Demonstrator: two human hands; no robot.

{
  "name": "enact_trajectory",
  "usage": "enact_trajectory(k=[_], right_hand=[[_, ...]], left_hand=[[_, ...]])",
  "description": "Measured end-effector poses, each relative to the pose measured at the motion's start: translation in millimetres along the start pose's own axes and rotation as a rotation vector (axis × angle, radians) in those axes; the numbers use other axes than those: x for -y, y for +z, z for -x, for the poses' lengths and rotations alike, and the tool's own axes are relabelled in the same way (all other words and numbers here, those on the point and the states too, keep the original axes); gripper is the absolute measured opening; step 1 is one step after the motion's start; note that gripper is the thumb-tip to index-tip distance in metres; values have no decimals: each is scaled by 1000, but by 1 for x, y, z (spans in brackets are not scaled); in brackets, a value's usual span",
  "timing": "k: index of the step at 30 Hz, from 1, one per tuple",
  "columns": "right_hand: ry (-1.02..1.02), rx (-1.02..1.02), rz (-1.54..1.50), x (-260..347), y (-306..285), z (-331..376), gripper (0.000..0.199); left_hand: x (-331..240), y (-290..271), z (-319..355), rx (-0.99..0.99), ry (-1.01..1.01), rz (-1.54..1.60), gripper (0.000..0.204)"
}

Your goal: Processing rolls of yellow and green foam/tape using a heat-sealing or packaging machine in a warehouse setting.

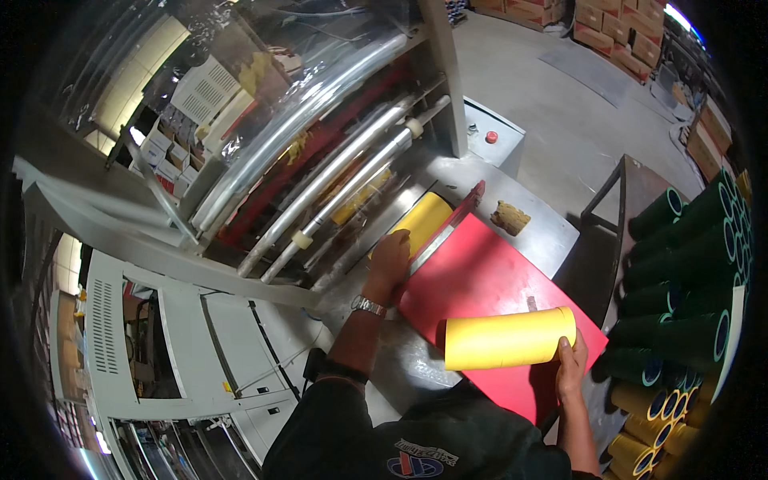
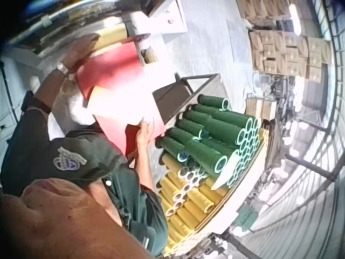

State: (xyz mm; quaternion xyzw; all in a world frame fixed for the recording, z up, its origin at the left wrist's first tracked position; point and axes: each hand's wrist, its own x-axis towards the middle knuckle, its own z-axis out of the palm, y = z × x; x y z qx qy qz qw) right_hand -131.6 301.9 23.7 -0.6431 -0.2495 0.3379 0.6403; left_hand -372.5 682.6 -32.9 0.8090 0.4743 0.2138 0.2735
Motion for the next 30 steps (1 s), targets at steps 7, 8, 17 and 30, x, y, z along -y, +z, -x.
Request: enact_trajectory(k=[7,8,17,30], right_hand=[[-1,6,23,4,-1,0,43],[-9,-8,35,5,0,0,42],[14,13,61,5,-2,3,43],[-140,-76,204,22,19,-8,52]], left_hand=[[1,-20,6,-203,-59,308,45],[-9,-21,17,-136,-107,530,47],[-117,-31,171,354,433,493,99],[-119,-18,175,252,404,349,92]])
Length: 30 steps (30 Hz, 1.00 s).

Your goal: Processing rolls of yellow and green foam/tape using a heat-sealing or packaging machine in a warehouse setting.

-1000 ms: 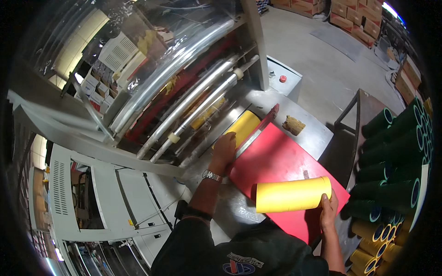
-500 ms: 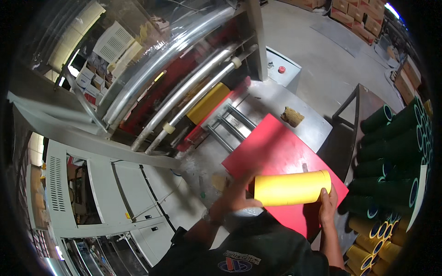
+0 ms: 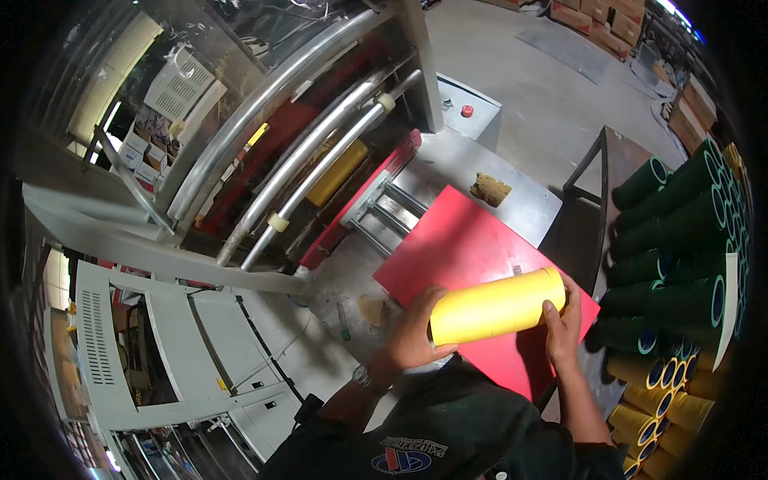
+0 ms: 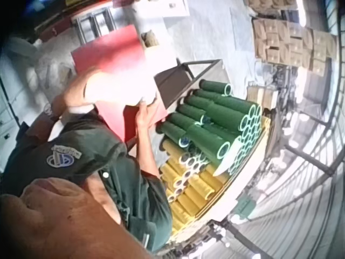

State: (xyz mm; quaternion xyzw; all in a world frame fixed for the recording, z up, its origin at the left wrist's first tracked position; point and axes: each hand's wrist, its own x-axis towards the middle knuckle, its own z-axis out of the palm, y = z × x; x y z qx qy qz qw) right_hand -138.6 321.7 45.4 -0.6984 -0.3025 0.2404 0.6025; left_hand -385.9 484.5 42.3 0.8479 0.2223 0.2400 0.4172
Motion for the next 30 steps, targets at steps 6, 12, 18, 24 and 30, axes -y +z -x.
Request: enact_trajectory(k=[6,12,18,24,30], right_hand=[[-84,189,-64,19,51,-71,54],[-307,269,233,31,159,-168,48],[-337,439,160,4,262,-240,45],[-223,536,318,-34,297,-271,46],[-371,667,1207,-28,294,-256,47]], left_hand=[[14,-33,-15,-154,-50,-121,86],[64,-92,-31,-390,-80,-256,90],[127,-120,-48,-471,-312,-336,94],[180,-108,-56,-420,-531,-193,85],[193,-88,-47,-269,-520,-290,73]])
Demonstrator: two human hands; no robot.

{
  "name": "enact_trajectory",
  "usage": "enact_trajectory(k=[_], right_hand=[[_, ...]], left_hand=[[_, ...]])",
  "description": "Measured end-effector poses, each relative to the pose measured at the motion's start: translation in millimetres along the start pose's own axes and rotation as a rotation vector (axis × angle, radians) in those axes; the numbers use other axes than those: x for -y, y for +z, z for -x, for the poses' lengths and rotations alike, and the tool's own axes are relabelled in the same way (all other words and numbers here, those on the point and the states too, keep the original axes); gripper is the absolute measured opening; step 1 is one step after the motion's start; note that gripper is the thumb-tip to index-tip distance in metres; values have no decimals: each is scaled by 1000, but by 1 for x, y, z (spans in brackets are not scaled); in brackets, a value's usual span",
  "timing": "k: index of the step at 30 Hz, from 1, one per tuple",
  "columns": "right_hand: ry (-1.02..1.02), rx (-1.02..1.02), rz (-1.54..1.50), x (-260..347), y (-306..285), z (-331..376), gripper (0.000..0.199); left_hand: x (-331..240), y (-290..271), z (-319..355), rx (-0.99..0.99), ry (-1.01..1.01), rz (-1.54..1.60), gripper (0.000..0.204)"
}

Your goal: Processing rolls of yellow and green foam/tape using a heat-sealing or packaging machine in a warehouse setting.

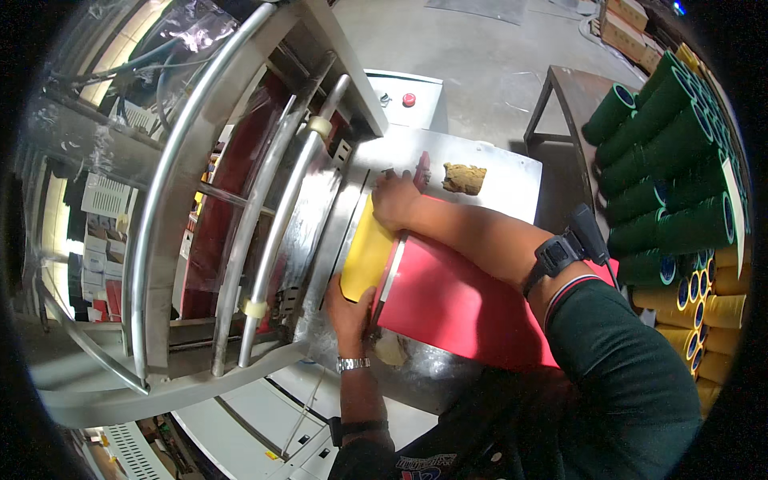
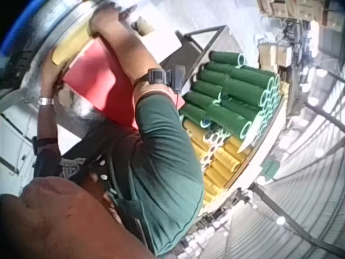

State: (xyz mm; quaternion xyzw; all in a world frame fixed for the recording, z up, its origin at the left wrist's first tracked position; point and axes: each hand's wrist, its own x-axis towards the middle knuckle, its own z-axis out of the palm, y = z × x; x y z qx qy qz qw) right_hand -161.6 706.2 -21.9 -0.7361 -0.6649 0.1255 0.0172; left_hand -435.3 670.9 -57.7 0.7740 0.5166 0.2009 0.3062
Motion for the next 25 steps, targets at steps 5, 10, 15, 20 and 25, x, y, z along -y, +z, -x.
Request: enact_trajectory(k=[5,10,15,20,25], right_hand=[[4,-284,-280,-1,-29,57,46],[-115,-712,-560,-49,-57,206,40],[74,-788,-576,-104,-52,384,39],[520,-874,-581,-151,-10,553,39],[995,-1023,-286,-208,38,693,50]], left_hand=[[7,3,9,-117,67,-136,66],[-37,-3,40,-384,104,157,51],[-168,33,85,-38,283,527,48],[-320,98,155,474,625,623,44],[-417,174,232,970,591,596,49]])
